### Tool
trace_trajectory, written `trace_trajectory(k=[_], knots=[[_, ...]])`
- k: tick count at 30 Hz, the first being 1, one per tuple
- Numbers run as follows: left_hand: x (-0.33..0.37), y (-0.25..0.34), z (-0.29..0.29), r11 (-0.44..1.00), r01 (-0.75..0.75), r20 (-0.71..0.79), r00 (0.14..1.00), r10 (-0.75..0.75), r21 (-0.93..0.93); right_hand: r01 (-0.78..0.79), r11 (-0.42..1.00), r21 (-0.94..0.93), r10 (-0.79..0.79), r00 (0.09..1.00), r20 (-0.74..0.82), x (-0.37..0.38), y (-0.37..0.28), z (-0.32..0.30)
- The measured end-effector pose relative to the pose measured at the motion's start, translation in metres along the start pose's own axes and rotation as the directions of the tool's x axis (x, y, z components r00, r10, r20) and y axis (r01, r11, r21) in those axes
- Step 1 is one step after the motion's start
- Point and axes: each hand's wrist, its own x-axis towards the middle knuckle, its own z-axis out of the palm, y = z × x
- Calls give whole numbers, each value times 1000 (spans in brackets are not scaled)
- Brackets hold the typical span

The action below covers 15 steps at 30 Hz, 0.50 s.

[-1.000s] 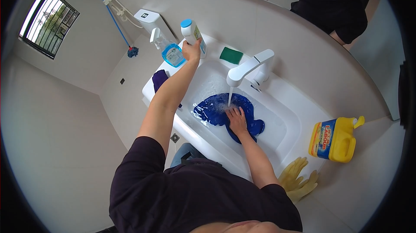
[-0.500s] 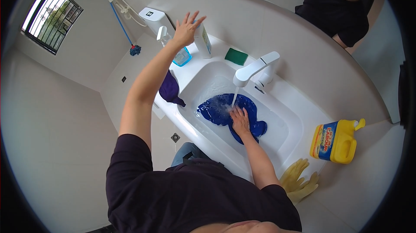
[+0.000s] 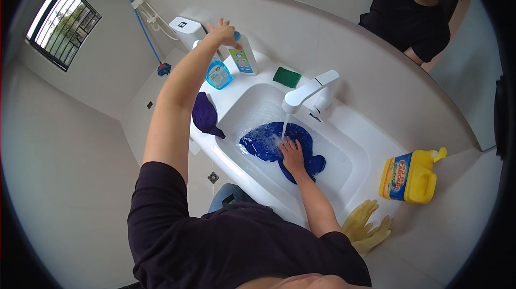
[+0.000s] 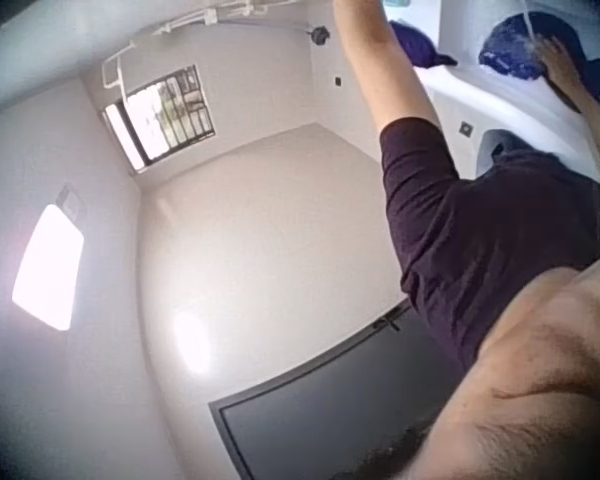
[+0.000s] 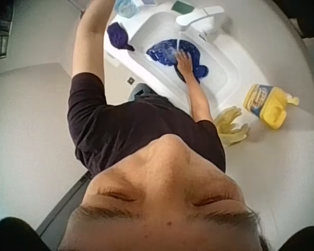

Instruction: Washing and rinsing a blue microfiber cloth in a bathroom sink.

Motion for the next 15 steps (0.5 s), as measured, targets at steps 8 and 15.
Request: trace_trajectory(k=[8,15], knots=[[-3,21,-3,994,108,-16,994,-109,-12,-15,999,46,16,999,-27,2,-2,-7],[-88,73,58,825,-440,-861,498,-103,-353,-28,996,80,30,999,-32,0,-2,-10]])
